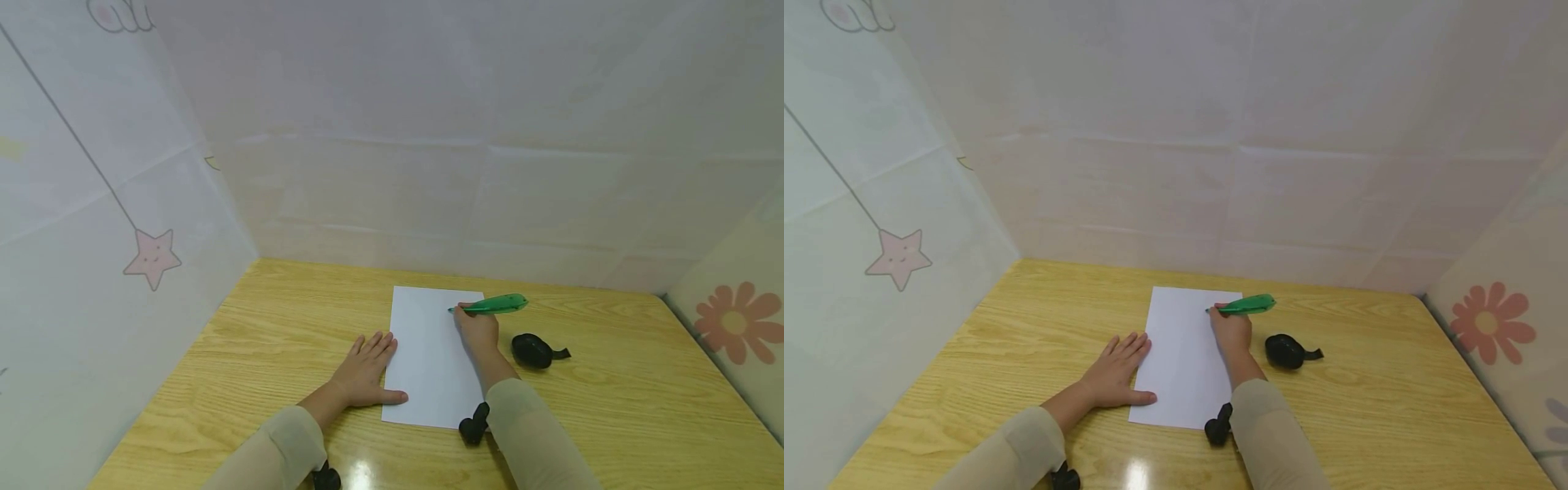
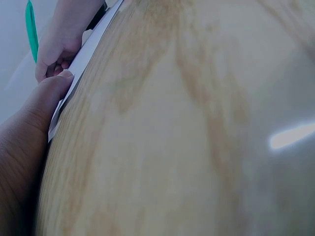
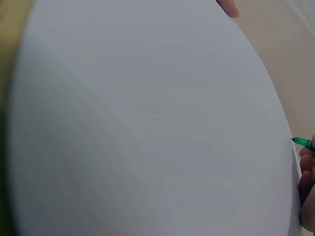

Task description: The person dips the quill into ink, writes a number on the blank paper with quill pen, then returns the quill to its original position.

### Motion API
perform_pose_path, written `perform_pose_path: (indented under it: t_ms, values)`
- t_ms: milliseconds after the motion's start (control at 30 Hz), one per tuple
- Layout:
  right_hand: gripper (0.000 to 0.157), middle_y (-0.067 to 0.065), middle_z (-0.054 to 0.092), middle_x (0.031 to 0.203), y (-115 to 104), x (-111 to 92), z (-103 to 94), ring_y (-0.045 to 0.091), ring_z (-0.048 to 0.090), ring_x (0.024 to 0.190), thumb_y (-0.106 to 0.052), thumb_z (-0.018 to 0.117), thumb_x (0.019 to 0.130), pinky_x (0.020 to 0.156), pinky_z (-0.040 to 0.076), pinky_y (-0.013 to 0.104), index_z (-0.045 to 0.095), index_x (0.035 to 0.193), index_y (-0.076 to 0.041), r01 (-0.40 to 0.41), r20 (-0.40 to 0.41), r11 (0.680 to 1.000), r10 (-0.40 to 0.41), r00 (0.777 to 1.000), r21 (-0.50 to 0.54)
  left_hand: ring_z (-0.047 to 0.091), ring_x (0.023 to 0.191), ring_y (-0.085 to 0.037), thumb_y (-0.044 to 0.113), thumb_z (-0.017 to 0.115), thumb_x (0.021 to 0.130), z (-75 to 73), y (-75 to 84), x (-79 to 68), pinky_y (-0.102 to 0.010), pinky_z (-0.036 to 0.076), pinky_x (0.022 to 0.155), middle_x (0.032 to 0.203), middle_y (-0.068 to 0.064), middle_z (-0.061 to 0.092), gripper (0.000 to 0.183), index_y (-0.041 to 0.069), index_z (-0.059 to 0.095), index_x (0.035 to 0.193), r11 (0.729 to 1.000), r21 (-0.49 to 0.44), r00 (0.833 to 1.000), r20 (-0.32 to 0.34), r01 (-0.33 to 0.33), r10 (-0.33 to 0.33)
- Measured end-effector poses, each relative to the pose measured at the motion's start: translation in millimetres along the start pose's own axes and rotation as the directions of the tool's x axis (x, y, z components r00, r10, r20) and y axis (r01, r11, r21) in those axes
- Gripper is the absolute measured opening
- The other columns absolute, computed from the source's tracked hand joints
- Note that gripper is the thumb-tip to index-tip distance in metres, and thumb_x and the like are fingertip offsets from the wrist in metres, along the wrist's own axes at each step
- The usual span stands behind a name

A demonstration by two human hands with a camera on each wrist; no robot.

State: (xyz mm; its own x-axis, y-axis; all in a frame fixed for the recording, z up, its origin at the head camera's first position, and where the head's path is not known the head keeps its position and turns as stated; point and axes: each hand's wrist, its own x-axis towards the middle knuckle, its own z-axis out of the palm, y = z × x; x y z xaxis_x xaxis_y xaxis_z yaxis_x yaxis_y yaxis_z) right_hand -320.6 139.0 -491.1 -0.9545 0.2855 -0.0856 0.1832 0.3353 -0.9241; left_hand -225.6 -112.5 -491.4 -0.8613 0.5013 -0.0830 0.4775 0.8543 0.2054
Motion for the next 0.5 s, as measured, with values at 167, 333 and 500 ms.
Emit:
perform_pose_path:
  t_ms: [167,333,500]
  values:
    - [0.028,0.018,0.068,0.118,1.5,1.2,1.0,0.033,0.061,0.116,-0.025,0.064,0.093,0.108,0.044,0.047,0.069,0.111,-0.005,-0.003,0.005,1.0,0.003,1.0,-0.002,0.01,0.154,-0.024,0.078,0.051,0.082,0.0,-0.1,0.2,-0.051,0.007,0.124,0.166,-0.004,0.013,0.106,0.012,0.017,0.158,1.0,0.001,1.0,-0.002,0.001,-0.001]
    - [0.028,0.018,0.068,0.118,0.7,0.6,1.6,0.032,0.061,0.115,-0.025,0.064,0.093,0.107,0.045,0.047,0.069,0.111,-0.004,0.0,0.012,1.0,0.001,1.0,0.0,0.009,0.154,-0.023,0.078,0.05,0.082,0.3,0.0,0.3,-0.051,0.007,0.124,0.166,-0.004,0.012,0.107,0.012,0.016,0.158,1.0,0.004,1.0,-0.001,0.004,-0.004]
    - [0.03,0.018,0.068,0.119,-0.6,-1.5,2.4,0.032,0.061,0.116,-0.025,0.063,0.093,0.108,0.044,0.048,0.069,0.113,-0.004,-0.003,0.025,1.0,0.003,1.0,0.005,0.009,0.154,-0.023,0.077,0.052,0.082,2.5,-0.6,0.7,-0.052,0.007,0.124,0.166,-0.004,0.011,0.107,0.012,0.016,0.158,1.0,0.007,1.0,0.004,0.005,-0.005]
